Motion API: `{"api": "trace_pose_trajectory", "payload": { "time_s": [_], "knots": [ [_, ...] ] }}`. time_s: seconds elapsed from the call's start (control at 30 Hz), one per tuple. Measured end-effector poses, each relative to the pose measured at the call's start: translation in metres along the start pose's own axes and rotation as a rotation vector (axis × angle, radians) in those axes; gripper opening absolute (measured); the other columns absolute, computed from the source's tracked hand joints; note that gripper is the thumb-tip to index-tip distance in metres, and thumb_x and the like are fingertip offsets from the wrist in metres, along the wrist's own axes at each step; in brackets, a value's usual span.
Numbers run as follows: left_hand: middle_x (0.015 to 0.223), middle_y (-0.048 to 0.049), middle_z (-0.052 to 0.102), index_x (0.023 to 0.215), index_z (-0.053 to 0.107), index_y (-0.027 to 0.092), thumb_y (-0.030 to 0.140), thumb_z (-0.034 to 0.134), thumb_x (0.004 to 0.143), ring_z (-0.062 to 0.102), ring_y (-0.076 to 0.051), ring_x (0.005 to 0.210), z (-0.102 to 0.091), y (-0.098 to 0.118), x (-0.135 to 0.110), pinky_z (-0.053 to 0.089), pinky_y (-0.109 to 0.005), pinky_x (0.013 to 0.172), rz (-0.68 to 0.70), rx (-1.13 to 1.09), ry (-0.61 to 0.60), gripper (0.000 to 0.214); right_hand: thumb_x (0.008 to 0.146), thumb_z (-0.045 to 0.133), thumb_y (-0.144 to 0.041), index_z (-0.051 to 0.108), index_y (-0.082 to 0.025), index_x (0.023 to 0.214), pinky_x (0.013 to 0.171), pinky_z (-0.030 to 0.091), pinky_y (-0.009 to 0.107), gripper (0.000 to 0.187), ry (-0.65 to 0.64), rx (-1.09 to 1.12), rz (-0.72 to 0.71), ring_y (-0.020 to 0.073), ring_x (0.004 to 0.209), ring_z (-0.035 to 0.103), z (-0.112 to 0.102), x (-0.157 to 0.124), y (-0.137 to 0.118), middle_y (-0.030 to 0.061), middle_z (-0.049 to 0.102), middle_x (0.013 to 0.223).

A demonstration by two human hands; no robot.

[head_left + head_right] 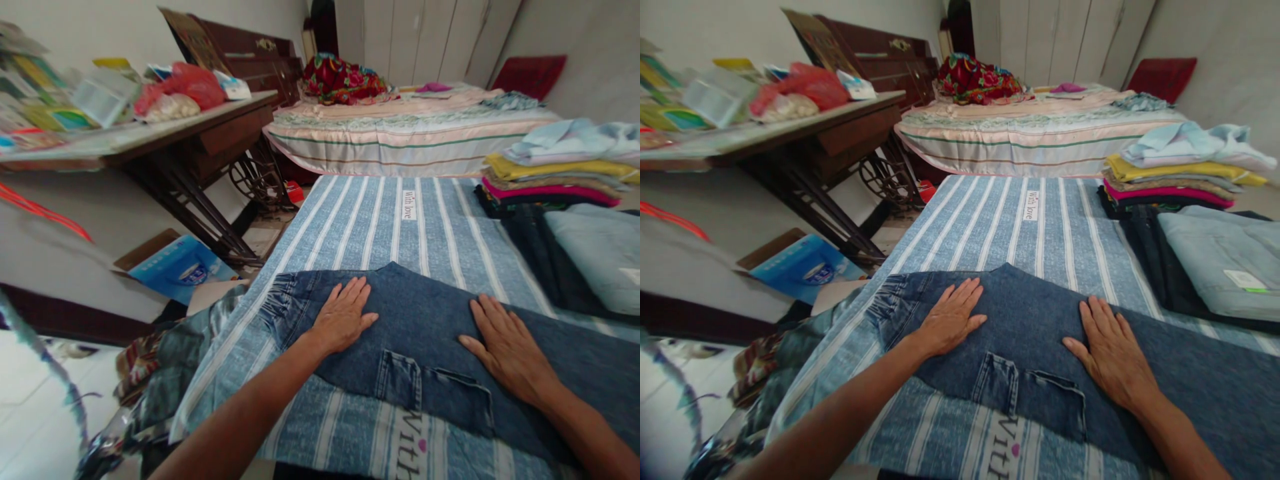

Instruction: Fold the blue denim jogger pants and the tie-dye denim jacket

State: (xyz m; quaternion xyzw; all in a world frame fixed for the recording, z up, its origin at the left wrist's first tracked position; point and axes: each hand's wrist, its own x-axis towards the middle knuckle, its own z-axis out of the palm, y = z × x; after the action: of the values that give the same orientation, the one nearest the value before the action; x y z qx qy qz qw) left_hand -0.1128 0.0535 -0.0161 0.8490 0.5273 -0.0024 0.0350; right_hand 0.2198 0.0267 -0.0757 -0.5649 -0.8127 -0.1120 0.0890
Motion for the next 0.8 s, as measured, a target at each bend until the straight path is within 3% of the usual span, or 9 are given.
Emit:
{"api": "trace_pose_trajectory", "payload": {
  "time_s": [0.17, 0.33, 0.5, 0.63, 0.8],
  "knots": [
    [0.151, -0.0109, 0.026, 0.140, 0.034, 0.015, 0.051, 0.026, 0.094, 0.020, -0.024, 0.140, -0.003, 0.004, 0.005, 0.021, -0.046, 0.112, -0.019, -0.039, -0.017, 0.059, 0.091, 0.023, -0.058, 0.040, -0.003, 0.135, 0.104, 0.033, 0.050, 0.072, -0.012, 0.003, 0.001, 0.0326, 0.134, 0.030, 0.000, 0.001, 0.001, 0.0225, 0.038, 0.142],
    [0.153, -0.0084, 0.023, 0.142, 0.030, 0.016, 0.052, 0.024, 0.094, 0.014, -0.022, 0.142, -0.010, 0.016, 0.029, 0.018, -0.045, 0.113, 0.110, -0.072, -0.060, 0.060, 0.091, 0.025, -0.057, 0.038, -0.004, 0.136, 0.104, 0.033, 0.051, 0.071, -0.017, 0.014, 0.011, 0.0330, 0.135, 0.027, 0.001, 0.000, 0.002, 0.0229, 0.036, 0.143],
    [0.154, -0.0063, 0.017, 0.144, 0.026, 0.017, 0.059, 0.021, 0.092, 0.011, -0.022, 0.142, -0.004, 0.014, 0.043, 0.014, -0.048, 0.113, 0.130, -0.095, -0.102, 0.067, 0.091, 0.024, -0.056, 0.035, -0.007, 0.138, 0.103, 0.033, 0.052, 0.069, -0.055, 0.018, 0.018, 0.0326, 0.136, 0.027, -0.002, 0.000, 0.003, 0.0213, 0.034, 0.144],
    [0.154, -0.0053, 0.019, 0.143, 0.027, 0.018, 0.060, 0.022, 0.091, 0.013, -0.022, 0.142, 0.002, 0.012, 0.041, 0.014, -0.049, 0.113, 0.125, -0.077, -0.067, 0.067, 0.091, 0.026, -0.055, 0.037, -0.004, 0.136, 0.104, 0.031, 0.051, 0.069, -0.054, 0.004, 0.021, 0.0338, 0.134, 0.029, -0.004, 0.000, 0.002, 0.0224, 0.033, 0.145],
    [0.149, -0.0064, 0.032, 0.136, 0.040, 0.018, 0.048, 0.027, 0.095, 0.020, -0.021, 0.140, 0.004, 0.015, 0.036, 0.016, -0.044, 0.113, 0.191, 0.003, 0.051, 0.053, 0.092, 0.025, -0.056, 0.038, -0.005, 0.136, 0.104, 0.031, 0.051, 0.069, -0.061, 0.013, 0.038, 0.0336, 0.134, 0.030, -0.006, 0.002, 0.001, 0.0224, 0.034, 0.144]
  ]
}}
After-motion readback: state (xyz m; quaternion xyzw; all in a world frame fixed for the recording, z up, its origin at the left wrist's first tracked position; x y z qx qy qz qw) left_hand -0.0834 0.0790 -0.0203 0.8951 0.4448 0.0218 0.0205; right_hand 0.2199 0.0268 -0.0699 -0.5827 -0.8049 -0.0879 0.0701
